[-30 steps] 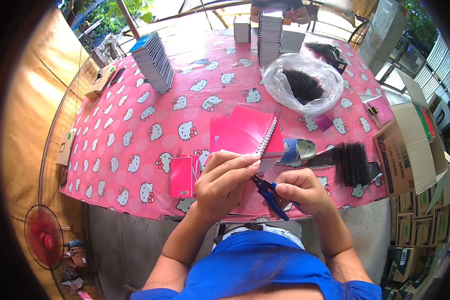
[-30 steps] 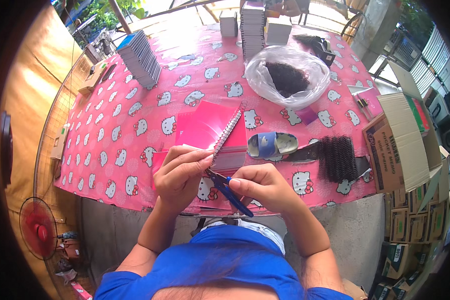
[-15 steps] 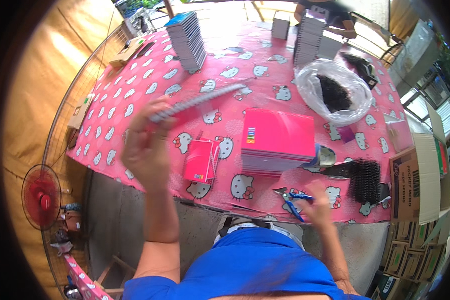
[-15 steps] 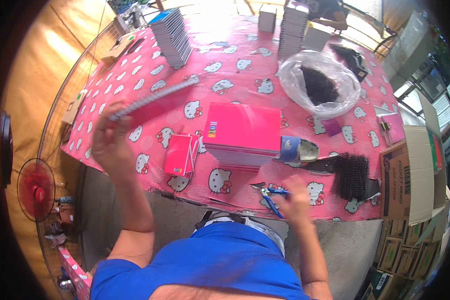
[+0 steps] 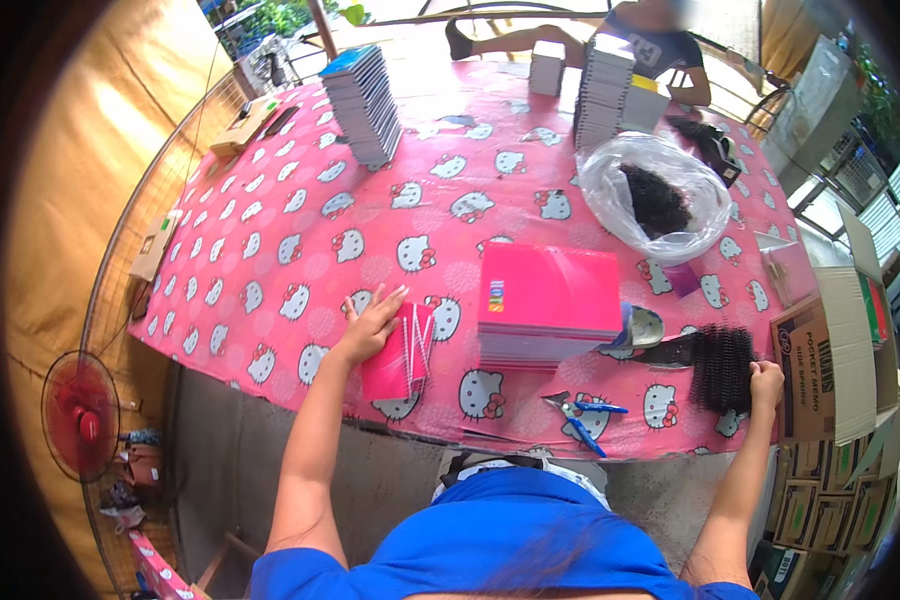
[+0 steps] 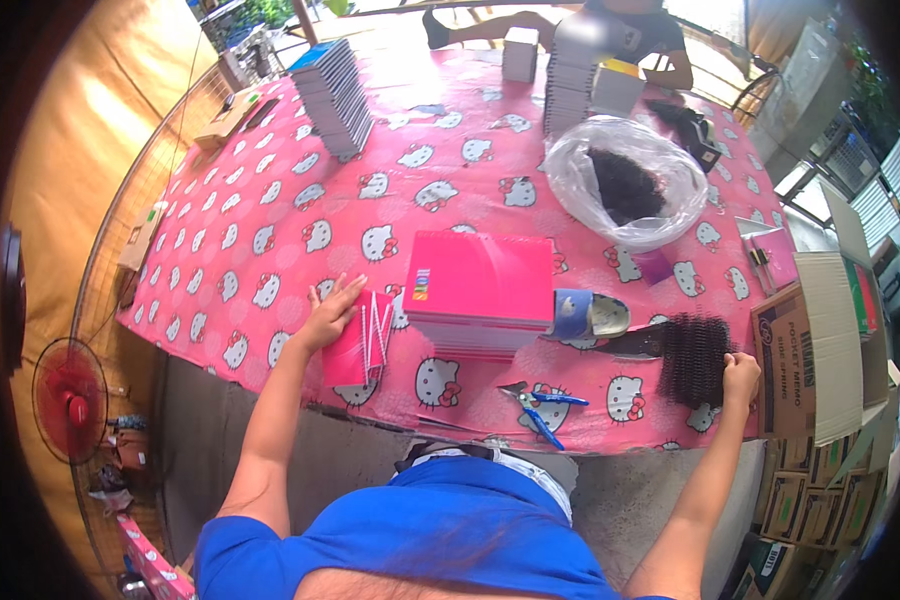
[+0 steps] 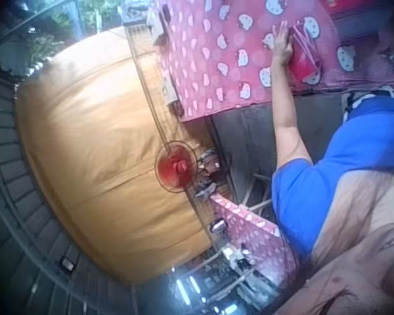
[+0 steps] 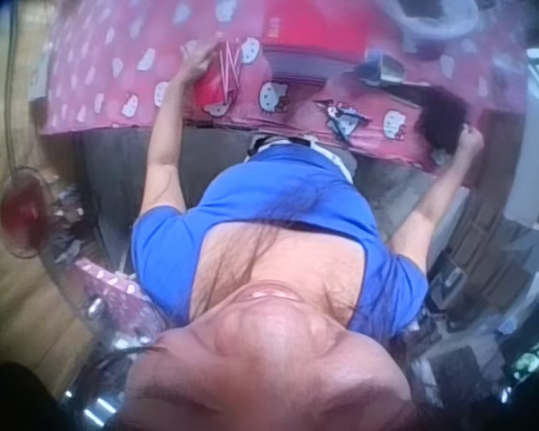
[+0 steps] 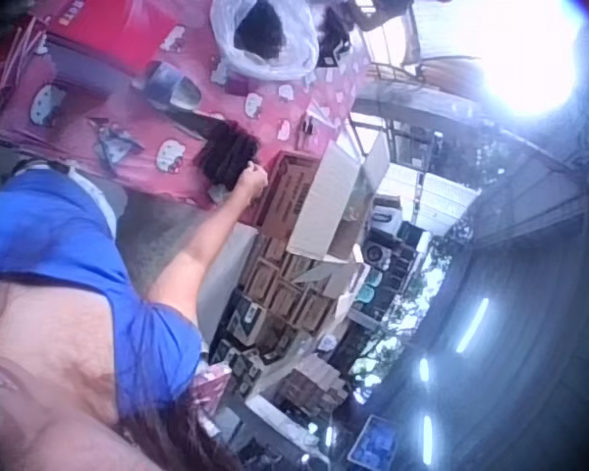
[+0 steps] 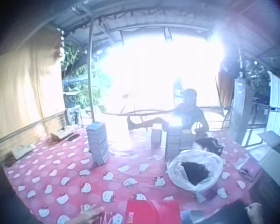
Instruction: The person inserts spiral bindings into notebooks and uses pliers to crimp the ends of the wire. They handle multiple notebooks and stack them on a table.
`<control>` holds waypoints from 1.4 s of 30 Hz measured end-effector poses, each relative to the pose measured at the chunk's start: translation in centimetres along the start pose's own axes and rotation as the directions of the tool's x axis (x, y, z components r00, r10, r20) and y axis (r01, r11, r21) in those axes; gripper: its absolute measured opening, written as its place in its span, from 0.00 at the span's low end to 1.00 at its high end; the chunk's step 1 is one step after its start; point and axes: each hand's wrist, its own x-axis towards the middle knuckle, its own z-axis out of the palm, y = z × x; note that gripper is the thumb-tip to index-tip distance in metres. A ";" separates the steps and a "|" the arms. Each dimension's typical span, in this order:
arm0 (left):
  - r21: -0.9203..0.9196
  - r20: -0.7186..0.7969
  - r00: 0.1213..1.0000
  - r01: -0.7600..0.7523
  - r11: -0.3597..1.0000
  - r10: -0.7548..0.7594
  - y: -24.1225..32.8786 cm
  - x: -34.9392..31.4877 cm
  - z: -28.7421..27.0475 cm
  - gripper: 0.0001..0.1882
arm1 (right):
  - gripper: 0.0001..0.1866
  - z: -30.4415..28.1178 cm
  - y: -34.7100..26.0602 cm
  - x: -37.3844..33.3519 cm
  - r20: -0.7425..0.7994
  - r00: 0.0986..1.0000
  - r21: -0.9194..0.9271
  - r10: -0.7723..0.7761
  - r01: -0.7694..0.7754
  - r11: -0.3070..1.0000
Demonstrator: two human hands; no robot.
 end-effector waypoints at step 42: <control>-0.160 -0.463 0.764 -0.571 0.805 0.450 30.8 2.2 -12.3 0.08 | 0.11 -14.7 -28.4 -12.2 -0.421 0.559 0.708 -0.714 0.695 0.127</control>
